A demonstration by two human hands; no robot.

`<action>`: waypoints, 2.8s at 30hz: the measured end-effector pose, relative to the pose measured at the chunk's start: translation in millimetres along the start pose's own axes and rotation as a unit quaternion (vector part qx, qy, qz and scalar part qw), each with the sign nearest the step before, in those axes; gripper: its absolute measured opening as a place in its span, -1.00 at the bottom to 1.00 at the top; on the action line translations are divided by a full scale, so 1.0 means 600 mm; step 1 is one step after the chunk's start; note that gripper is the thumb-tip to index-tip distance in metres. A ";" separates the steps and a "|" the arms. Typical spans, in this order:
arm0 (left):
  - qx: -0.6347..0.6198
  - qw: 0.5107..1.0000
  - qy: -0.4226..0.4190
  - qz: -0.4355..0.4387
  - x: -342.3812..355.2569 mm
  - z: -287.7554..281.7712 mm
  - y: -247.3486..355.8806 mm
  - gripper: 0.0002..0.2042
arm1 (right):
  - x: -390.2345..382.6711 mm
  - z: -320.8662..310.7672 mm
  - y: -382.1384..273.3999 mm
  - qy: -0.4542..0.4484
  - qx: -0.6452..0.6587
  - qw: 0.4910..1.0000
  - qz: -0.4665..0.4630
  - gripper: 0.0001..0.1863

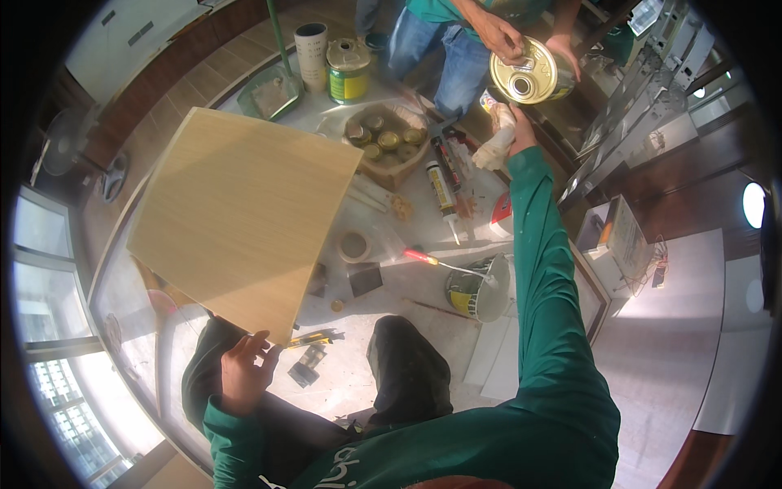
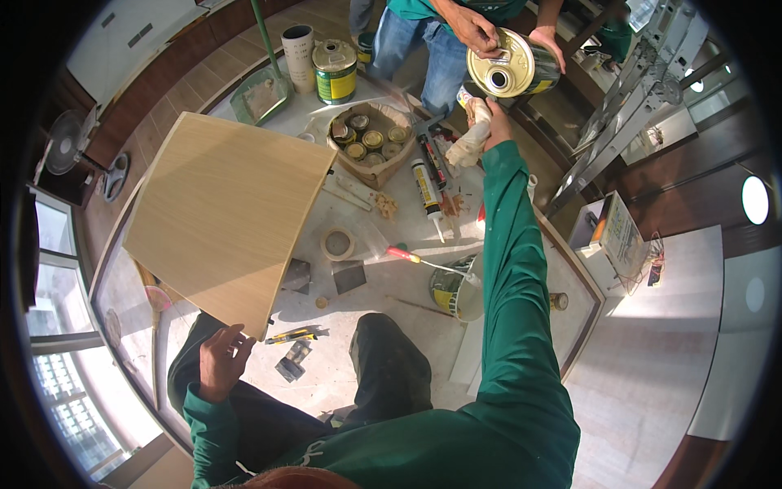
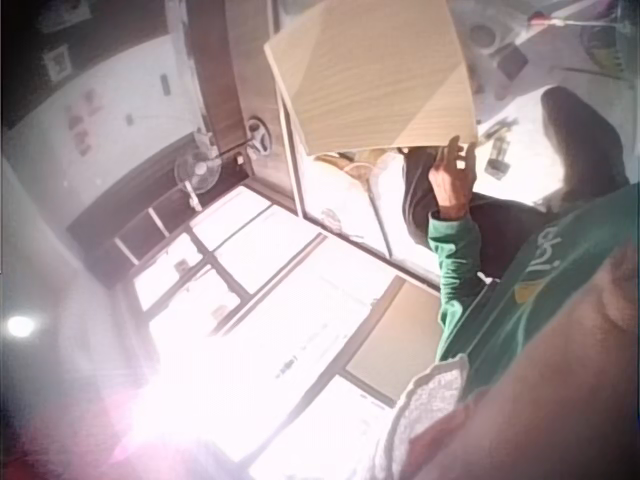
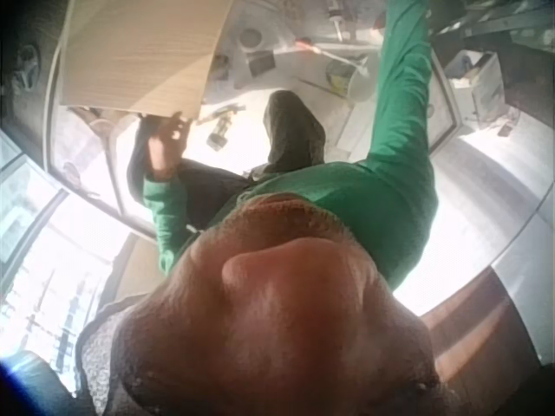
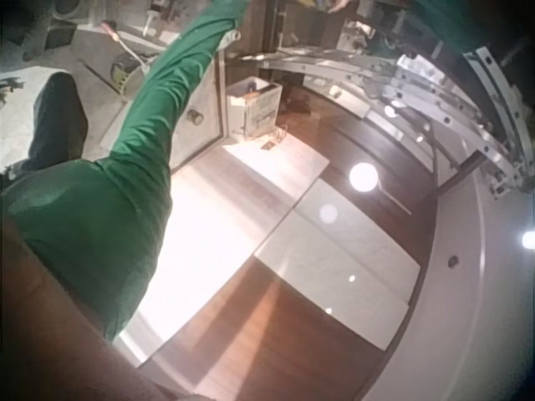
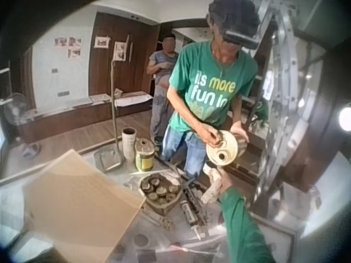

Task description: The person applies a yellowish finish to a rectangular wooden board using a small brush, then wipes the surface with a cloth. They repeatedly dip the brush into a small container, spread the finish, and wipe excess material while seated on the floor.

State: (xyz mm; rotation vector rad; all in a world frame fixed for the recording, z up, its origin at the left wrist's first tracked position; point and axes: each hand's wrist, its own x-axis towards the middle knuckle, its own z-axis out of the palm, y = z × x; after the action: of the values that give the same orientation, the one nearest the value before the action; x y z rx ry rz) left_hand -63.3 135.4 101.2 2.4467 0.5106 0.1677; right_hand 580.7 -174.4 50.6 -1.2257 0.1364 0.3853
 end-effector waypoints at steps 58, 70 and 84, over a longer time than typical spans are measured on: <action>0.005 1.000 -0.012 -0.027 0.014 0.015 0.007 -0.77 | 0.049 -0.052 0.049 -0.008 0.009 1.000 0.023 -0.67; 0.007 1.000 -0.003 -0.029 0.013 0.013 0.007 -0.77 | 0.050 -0.058 0.053 -0.015 -0.009 1.000 0.021 -0.66; 0.011 1.000 -0.007 -0.024 0.008 0.008 0.001 -0.70 | 0.027 -0.051 0.058 -0.021 -0.026 0.999 0.043 -0.66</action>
State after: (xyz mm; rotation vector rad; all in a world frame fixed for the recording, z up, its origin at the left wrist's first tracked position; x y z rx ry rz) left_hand -57.6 134.0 98.0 2.4524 0.5664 0.1265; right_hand 586.5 -189.7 4.1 -1.2647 0.1448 0.4911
